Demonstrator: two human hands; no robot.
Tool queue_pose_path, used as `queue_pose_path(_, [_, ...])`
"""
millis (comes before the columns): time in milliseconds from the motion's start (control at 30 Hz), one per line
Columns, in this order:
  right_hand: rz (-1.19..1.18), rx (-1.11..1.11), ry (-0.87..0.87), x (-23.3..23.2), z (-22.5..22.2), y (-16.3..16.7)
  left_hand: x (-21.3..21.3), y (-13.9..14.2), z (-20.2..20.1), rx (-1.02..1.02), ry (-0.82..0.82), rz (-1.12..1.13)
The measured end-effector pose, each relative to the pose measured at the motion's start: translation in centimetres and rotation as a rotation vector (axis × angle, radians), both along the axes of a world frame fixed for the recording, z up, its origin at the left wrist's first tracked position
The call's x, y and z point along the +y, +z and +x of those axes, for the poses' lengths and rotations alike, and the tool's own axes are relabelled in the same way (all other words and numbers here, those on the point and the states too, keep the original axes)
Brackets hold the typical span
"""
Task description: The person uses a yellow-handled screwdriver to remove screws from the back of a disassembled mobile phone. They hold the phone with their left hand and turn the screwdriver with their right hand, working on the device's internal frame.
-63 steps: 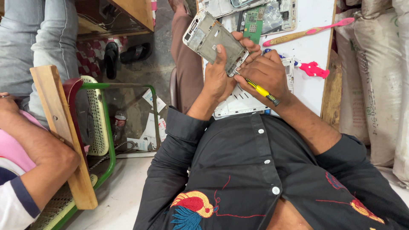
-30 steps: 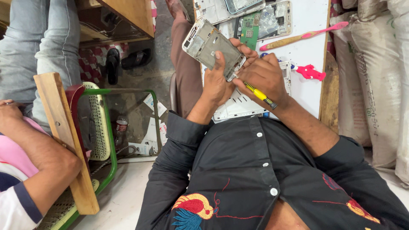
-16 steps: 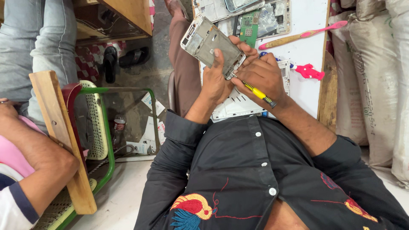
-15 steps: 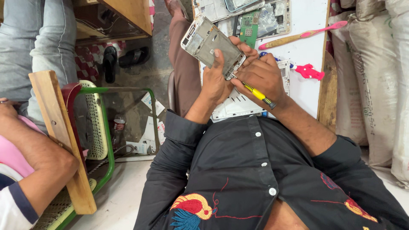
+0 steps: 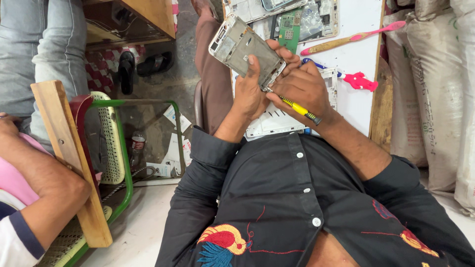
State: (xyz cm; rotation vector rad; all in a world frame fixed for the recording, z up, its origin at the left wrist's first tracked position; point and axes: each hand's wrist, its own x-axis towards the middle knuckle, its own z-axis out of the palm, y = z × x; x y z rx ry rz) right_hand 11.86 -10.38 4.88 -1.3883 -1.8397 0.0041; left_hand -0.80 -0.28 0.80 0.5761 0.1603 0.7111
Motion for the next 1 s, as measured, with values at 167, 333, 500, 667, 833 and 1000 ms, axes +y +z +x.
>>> queue_pose_path(167, [0.022, 0.009, -0.022, 0.03, -0.12, 0.04, -0.13, 0.09, -0.08, 0.009, 0.007, -0.005])
queue_pose_path(333, [-0.028, -0.034, 0.018, -0.09, -0.18, 0.46, -0.11, 0.09, -0.23, 0.025, 0.0, 0.008])
queue_pose_path(500, [-0.006, -0.039, -0.021, -0.01, -0.46, 0.64, 0.06, 0.08, -0.24, 0.003, -0.008, -0.003])
queue_pose_path(667, [0.013, -0.023, -0.038, 0.01, -0.44, 0.43, 0.12, 0.08, -0.21, 0.001, 0.0, 0.01])
queue_pose_path(833, [0.009, 0.015, -0.064, 0.02, -0.24, 0.28, 0.03, -0.12, -0.01, -0.035, 0.011, -0.04])
queue_pose_path(1000, [0.025, 0.002, -0.012, 0.09, -0.31, 0.58, -0.14, -0.33, -0.22, -0.03, 0.005, -0.042])
